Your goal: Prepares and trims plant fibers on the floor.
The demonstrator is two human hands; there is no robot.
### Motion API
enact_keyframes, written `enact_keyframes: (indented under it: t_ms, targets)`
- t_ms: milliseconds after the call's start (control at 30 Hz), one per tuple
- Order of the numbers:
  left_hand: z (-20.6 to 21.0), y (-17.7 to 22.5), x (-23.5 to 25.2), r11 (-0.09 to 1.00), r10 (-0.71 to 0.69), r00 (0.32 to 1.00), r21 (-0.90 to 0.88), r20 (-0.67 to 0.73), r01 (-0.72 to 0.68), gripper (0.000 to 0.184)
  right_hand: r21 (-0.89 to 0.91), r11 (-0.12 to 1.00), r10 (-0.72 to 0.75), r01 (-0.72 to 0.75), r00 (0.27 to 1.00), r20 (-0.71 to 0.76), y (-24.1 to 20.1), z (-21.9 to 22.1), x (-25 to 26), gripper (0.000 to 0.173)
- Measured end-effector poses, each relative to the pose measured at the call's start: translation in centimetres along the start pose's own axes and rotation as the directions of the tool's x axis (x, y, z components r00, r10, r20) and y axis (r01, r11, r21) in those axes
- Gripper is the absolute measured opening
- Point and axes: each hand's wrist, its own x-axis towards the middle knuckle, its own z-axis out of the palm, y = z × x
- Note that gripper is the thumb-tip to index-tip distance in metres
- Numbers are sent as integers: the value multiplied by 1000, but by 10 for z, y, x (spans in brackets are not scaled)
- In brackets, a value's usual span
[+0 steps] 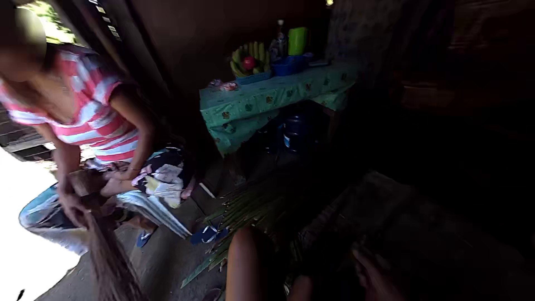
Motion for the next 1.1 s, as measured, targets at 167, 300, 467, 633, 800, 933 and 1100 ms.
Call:
enact_keyframes:
  t_ms: [167, 300, 467, 633, 800, 933, 1100]
  targets:
    - [-2, -9, 5, 946, -82, 990, -320, -119, 40, 28, -403, 876, -185, 267, 955, 231, 2, -3, -9, 38]
    - [-2, 1, 6, 901, -123, 985, -429, -120, 60, 27, -605, 707, -175, 368, 919, 354, -2, 1, -23, 40]
    - [1, 6, 3, 858, -143, 985, -508, -94, 76, 30, -639, 644, -253, 420, 905, 341, 6, 4, -24, 36]
    - [5, 4, -4, 841, -115, 991, -537, -70, 60, 32, -668, 690, -176, 278, 960, 218, -1, -4, -8, 61]
    - [7, 2, -10, 860, -120, 990, -506, -77, 65, 31, -738, 595, -172, 318, 948, 269, -1, -12, 5, 52]
    - [11, -1, -10, 856, -120, 989, -513, -85, 60, 29, -754, 579, -266, 310, 946, 185, 4, -8, 4, 44]
    - [15, 0, -9, 838, -164, 983, -537, -83, 95, 29, -239, 971, -18, -1, 997, -77, -6, -19, 17, 35]
